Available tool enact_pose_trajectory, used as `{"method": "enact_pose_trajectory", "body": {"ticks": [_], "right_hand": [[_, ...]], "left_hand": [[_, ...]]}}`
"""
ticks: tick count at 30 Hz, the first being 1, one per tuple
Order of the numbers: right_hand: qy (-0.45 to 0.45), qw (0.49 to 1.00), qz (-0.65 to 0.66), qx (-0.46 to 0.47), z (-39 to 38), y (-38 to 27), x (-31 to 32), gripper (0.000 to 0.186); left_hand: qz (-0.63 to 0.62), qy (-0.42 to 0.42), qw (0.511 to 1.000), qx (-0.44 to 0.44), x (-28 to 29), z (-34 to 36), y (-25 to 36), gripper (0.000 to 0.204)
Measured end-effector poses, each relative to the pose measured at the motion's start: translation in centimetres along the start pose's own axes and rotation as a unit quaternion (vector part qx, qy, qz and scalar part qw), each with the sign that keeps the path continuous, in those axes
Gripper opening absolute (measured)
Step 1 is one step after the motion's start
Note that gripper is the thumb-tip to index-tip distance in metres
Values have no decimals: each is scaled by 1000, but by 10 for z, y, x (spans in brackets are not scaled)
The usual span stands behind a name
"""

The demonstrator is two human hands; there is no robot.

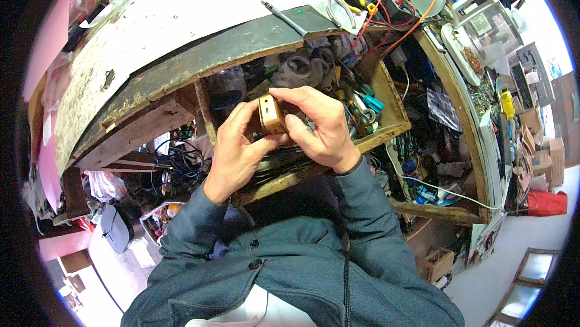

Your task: The person picks up and inspects a small gray electronic device, turning it over to view different sides. Then the person picks up a wooden remote control, rotates it, and examines its buttons and back. The person places the remote back on the workbench.

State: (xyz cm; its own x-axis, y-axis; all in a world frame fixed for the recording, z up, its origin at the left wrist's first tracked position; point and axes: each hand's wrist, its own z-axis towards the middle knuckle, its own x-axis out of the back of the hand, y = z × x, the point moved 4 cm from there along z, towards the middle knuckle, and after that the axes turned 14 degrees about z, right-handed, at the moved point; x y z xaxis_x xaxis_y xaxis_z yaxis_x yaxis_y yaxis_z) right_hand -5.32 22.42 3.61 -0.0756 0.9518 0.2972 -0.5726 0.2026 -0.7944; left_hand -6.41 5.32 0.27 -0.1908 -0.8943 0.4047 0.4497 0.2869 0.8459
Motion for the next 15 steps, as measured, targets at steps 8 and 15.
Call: {"method": "enact_pose_trajectory", "body": {"ticks": [8,15], "right_hand": [[-15,999,12,-32,3,-2,-4,50],[-7,1000,20,-23,0,-2,-1,50]], "left_hand": [[29,23,999,11,5,0,0,57],[37,35,999,2,6,0,0,57]]}}
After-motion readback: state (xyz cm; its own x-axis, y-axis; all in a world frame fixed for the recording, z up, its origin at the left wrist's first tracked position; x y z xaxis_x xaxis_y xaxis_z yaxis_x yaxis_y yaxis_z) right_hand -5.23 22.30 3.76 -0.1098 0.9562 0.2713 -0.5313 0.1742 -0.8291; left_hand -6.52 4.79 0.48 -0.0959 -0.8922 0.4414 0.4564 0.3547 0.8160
